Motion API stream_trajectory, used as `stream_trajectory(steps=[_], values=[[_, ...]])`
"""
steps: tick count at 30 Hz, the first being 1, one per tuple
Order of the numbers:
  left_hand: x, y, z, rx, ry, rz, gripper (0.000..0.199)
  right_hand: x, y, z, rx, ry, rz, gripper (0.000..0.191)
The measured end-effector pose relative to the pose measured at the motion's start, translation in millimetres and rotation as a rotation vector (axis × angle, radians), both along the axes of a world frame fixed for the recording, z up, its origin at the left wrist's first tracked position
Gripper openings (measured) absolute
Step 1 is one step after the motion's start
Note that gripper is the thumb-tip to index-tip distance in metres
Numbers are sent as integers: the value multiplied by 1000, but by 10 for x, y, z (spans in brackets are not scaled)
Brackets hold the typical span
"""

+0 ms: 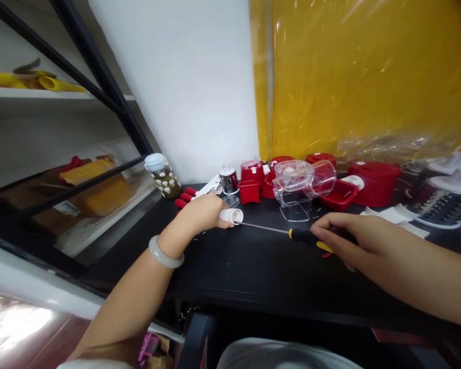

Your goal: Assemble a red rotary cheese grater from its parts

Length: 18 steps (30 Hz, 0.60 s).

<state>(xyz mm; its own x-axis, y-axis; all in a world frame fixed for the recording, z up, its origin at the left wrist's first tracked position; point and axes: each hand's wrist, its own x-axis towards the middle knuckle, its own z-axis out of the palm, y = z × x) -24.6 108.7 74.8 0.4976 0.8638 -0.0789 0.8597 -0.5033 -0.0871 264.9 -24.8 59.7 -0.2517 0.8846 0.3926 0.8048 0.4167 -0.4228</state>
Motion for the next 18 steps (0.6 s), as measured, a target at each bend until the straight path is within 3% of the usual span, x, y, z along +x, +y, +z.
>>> stream_trajectory(steps=[2,3,5,9,13,16,18], values=[[-3,2,-3,1,-1,15,30,27,28,-7,-196,88,-3,39],[-12,10,-11,5,-12,22,31,47,35,-21,-221,93,-6,39],[-43,40,-38,14,-50,20,33,96,35,-69,-98,20,15,35],[-118,119,-94,17,-116,-16,37,207,1,-185,314,-295,194,22],[-135,154,-96,-13,-102,-3,39,245,-26,-186,584,-486,328,35],[-112,132,-68,-29,-83,7,39,194,1,-102,659,-576,331,31],[-89,103,-47,-36,-81,4,37,155,45,-48,562,-482,245,28]])
